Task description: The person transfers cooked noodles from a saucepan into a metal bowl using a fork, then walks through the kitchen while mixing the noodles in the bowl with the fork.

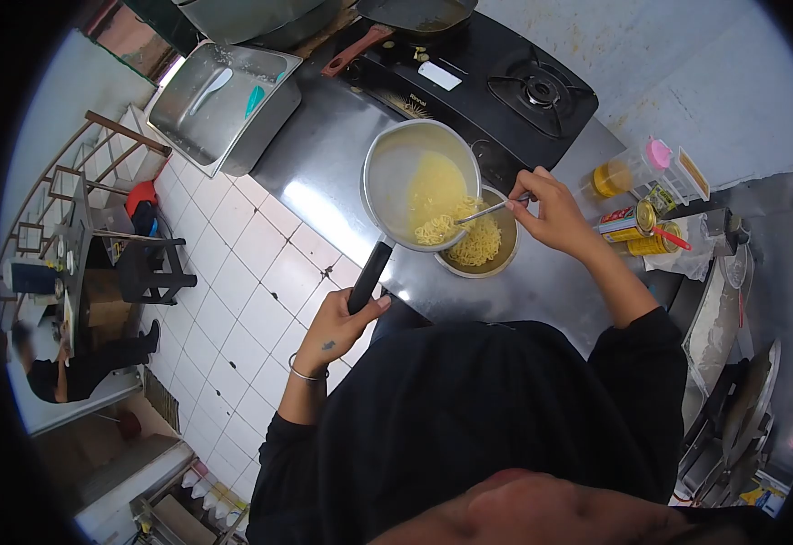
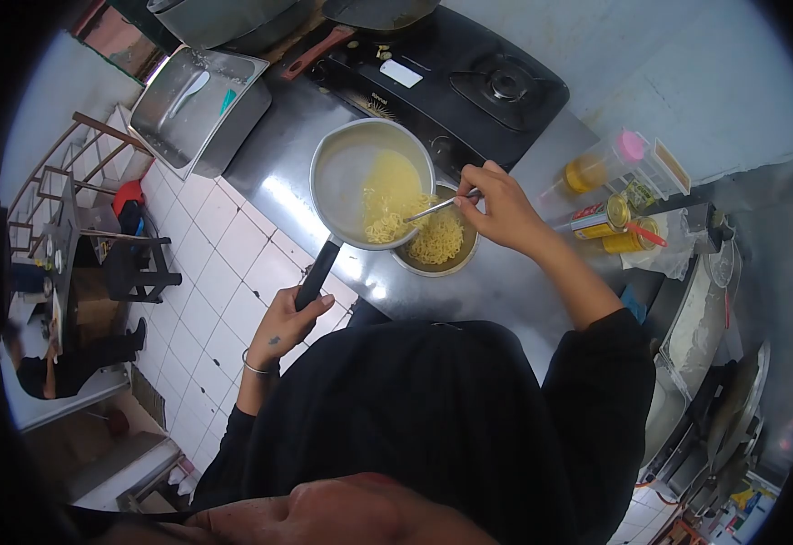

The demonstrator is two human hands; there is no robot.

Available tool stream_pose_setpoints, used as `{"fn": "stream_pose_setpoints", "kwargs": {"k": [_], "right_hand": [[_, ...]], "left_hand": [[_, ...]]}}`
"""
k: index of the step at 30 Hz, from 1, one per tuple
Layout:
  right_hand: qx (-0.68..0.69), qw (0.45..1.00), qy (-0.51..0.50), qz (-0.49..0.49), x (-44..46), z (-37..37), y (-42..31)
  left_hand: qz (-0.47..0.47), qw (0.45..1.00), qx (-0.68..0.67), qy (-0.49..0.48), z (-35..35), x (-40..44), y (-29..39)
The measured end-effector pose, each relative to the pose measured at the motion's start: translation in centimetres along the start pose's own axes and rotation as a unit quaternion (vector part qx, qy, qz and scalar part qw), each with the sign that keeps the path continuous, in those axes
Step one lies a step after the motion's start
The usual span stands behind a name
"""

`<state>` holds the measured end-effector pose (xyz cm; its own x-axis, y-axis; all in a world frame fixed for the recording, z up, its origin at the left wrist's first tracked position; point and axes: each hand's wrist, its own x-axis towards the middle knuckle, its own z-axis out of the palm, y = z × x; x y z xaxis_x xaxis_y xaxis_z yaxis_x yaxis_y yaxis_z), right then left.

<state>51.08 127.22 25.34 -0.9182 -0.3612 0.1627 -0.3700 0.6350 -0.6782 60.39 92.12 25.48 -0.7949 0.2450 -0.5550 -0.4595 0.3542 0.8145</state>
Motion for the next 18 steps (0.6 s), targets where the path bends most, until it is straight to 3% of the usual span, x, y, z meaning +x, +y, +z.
{"fn": "stream_pose_setpoints", "kwargs": {"k": [5,8,11,14,18], "right_hand": [[0.009,1.0,0.007,0.009,-0.1,0.0,0.6],[-0.009,0.997,-0.012,0.08,-0.5,-0.8,1.6],[-0.033,0.999,0.023,0.028,-1.1,-2.5,2.4],[-0.113,0.988,0.027,-0.098,-1.5,-4.2,1.9],[-0.368,0.896,0.017,-0.249,-1.5,-5.4,-0.6]], "left_hand": [[-0.027,1.0,-0.005,0.005,-0.1,-0.4,1.0],[-0.02,1.0,-0.008,0.009,-0.1,-0.5,1.2],[-0.02,1.0,-0.001,0.012,-0.2,-0.3,0.6],[-0.015,1.0,-0.002,0.014,-0.3,-0.2,0.3],[-0.011,1.0,-0.006,0.014,-0.3,-0.2,0.5]]}}
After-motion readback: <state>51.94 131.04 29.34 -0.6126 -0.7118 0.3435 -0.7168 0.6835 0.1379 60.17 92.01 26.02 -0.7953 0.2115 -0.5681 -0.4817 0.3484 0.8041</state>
